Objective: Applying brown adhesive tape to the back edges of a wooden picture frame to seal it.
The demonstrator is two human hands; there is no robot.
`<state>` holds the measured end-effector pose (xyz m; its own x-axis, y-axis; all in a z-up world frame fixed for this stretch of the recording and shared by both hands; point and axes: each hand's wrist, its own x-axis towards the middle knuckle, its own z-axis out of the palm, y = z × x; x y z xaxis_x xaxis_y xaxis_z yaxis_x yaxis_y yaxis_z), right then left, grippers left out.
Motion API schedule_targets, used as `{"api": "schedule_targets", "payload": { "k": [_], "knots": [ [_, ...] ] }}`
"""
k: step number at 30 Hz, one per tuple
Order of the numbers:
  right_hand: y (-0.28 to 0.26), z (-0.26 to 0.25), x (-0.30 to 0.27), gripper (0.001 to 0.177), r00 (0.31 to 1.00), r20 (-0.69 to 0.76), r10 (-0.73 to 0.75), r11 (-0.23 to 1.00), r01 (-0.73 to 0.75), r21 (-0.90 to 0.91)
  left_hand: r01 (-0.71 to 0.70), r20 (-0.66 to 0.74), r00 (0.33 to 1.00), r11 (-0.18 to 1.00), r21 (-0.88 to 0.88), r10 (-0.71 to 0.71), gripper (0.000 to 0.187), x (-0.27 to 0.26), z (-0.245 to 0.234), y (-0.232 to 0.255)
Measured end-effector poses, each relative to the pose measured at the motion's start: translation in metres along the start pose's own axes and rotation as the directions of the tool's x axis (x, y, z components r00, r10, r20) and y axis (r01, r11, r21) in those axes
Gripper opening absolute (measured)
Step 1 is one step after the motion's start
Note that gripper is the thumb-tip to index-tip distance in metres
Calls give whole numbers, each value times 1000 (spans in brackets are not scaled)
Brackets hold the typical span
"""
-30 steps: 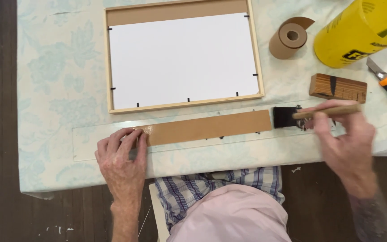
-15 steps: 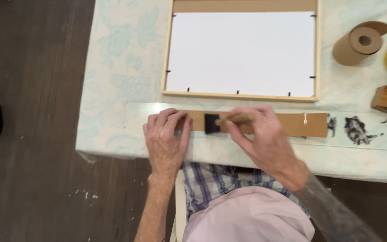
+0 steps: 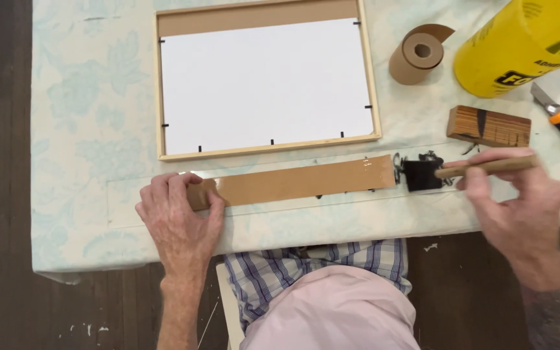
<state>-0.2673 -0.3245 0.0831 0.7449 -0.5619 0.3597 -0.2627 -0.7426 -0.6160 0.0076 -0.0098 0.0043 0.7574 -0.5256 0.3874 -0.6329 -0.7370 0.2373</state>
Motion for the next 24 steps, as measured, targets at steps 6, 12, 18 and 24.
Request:
{"api": "schedule_targets", "payload": {
  "k": [6,12,18,24],
  "knots": [
    [-16,-20,13,13,979,-43,200,970,-191,153,-197,-121,976,972,-128,182,18,-3,-28,57],
    [-87,25,69,22,931,170,-325,935,289,205,-67,-145,986,989,128,85,40,-20,-77,96],
    [-138,62,101,13,876,241,-418,906,384,177,-104,-103,990,992,-75,96,36,-36,-92,110],
    [-142,115,117,26,579,518,-630,739,651,172,-113,220,962,970,-214,160,63,-35,-54,144]
  ]
}}
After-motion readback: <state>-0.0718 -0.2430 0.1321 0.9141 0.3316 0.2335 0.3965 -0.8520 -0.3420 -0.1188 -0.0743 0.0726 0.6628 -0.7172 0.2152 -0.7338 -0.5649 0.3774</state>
